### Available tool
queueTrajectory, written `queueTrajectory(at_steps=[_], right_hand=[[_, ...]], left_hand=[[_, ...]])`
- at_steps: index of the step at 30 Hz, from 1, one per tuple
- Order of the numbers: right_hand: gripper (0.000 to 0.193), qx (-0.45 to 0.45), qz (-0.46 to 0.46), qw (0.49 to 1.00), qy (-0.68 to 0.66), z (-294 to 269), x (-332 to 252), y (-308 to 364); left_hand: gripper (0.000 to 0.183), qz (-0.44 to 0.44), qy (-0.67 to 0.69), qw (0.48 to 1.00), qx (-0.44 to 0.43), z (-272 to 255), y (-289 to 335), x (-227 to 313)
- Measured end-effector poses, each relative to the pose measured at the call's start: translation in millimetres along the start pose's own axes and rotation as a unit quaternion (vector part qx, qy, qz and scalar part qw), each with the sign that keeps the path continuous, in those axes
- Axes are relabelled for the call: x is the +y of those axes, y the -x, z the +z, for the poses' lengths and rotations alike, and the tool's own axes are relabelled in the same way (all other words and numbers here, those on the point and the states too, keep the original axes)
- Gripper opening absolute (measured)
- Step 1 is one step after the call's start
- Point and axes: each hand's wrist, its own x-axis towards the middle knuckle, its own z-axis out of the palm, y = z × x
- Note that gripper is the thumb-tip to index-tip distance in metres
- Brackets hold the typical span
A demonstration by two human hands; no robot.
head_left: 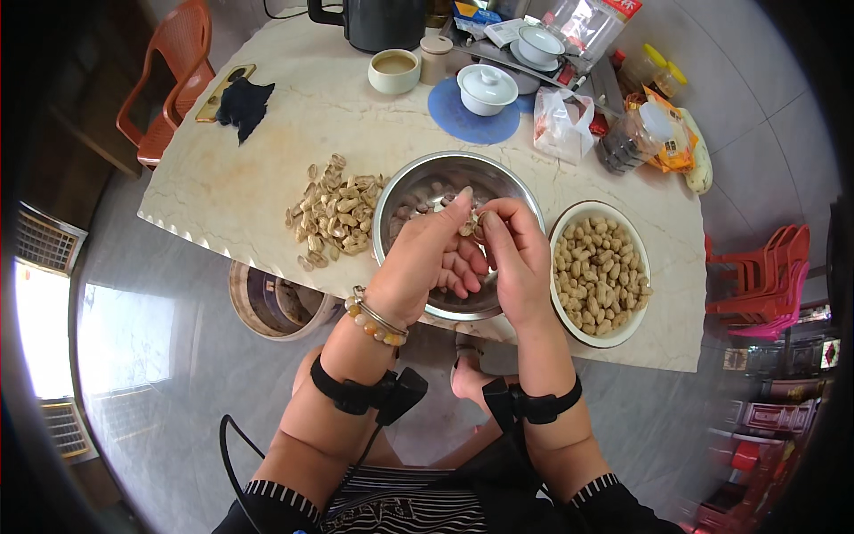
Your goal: Peeling whole peanuts by hand and collecting the kernels in a metal bowl.
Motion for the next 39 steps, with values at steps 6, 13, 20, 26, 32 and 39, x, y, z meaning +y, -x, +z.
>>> queueTrajectory(at_steps=[6,13,20,26,32,39], right_hand=[[0.016,0.003,0.023,0.999,-0.042,-2,-2,0],[0.017,-0.009,0.064,0.992,-0.105,-1,-5,0],[0.015,-0.036,0.119,0.974,-0.191,-6,-7,-2],[0.016,-0.003,0.047,0.997,-0.067,-4,-8,-2],[0.027,-0.029,0.069,0.996,-0.055,-4,-6,0],[0.033,0.048,-0.104,0.981,0.154,8,-10,4]], left_hand=[[0.036,0.023,-0.014,0.997,-0.072,-4,-6,-6],[0.022,0.044,0.026,0.998,-0.047,-8,-9,-10],[0.020,0.040,0.049,0.995,-0.073,-10,-10,-10],[0.018,0.036,0.055,0.995,-0.072,-12,-14,-13],[0.022,0.053,0.037,0.997,-0.032,-13,-11,-8],[0.024,0.067,0.066,0.995,0.019,-12,-10,-5]])
